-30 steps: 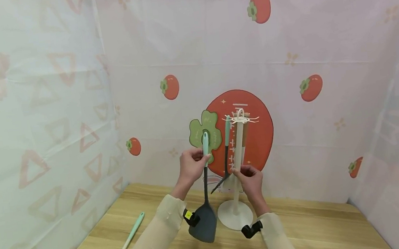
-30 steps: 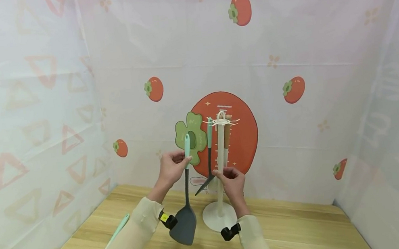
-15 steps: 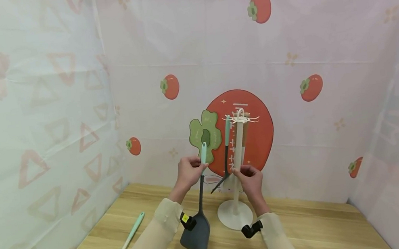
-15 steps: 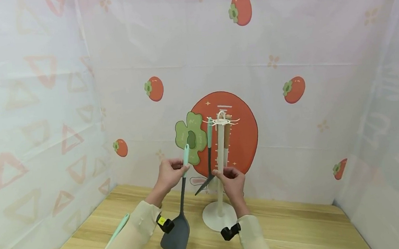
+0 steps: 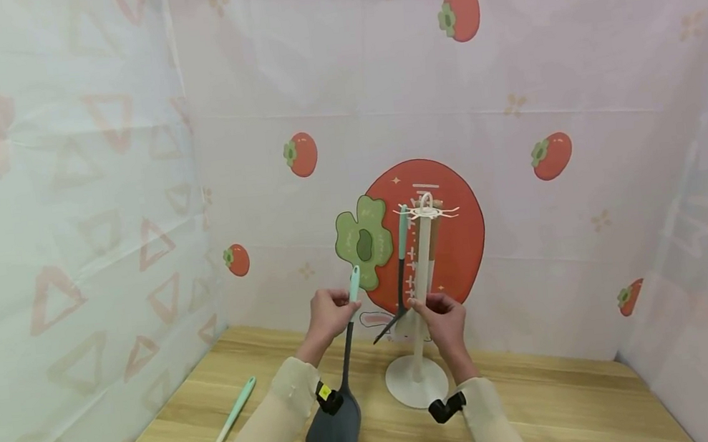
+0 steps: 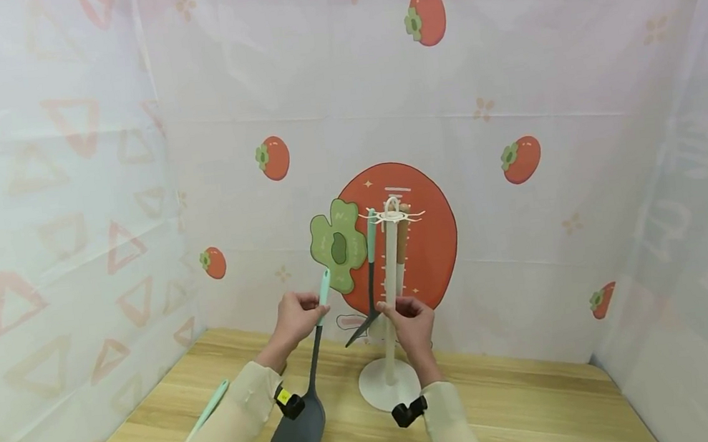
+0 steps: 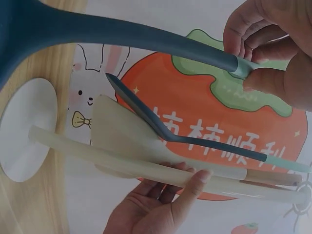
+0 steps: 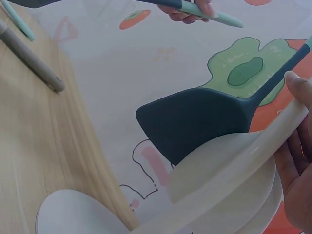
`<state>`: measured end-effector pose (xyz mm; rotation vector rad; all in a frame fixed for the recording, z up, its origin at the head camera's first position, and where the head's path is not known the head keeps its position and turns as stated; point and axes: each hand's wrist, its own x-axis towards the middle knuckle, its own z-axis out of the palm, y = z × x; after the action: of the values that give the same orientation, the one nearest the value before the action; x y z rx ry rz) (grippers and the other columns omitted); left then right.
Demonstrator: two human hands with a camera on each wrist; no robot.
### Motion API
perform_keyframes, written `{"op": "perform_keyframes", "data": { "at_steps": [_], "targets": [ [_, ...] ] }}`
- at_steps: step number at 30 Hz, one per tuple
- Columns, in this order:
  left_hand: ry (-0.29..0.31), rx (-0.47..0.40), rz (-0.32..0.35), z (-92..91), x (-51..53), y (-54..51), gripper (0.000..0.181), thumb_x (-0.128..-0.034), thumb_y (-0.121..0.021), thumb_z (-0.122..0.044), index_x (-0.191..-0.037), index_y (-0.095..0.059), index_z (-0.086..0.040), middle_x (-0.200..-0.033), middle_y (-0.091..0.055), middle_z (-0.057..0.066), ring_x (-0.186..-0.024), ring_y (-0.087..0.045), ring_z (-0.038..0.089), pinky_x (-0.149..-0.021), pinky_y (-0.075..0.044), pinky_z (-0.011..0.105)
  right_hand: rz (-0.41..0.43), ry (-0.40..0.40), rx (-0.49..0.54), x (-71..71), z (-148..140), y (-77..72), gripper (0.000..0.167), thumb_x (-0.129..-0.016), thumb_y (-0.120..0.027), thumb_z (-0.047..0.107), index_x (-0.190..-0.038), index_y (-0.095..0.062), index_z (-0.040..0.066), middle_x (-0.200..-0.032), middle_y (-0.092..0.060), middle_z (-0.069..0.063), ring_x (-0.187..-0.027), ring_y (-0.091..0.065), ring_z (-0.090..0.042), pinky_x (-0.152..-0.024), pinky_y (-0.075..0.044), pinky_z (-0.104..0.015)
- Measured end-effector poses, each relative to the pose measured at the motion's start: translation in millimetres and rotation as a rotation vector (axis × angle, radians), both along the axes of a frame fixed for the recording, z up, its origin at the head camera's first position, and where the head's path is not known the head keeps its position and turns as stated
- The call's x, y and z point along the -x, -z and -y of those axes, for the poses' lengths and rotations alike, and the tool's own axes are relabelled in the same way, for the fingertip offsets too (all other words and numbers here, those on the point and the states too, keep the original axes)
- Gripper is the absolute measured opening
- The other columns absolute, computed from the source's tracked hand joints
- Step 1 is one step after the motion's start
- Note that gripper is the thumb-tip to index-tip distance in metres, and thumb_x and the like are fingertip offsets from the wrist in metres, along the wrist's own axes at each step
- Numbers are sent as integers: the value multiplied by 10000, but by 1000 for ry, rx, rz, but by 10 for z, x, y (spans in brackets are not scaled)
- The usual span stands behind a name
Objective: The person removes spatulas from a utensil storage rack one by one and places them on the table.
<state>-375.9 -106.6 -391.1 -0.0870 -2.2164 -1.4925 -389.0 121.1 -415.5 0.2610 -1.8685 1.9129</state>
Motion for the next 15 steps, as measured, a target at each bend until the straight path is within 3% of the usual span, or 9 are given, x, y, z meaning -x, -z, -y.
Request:
{"op": "perform_keyframes", "data": {
  "at_steps": [15],
  "targets": [
    [-2, 49, 137, 146, -29, 177, 87, -797, -794, -38, -797, -757, 40, -716, -681, 91, -646, -593, 161, -582, -505, 264, 2, 10, -9, -23, 7, -10, 270, -848, -835, 113, -984, -708, -82, -817, -656, -24, -755, -586, -112, -638, -514, -217]
  ]
}}
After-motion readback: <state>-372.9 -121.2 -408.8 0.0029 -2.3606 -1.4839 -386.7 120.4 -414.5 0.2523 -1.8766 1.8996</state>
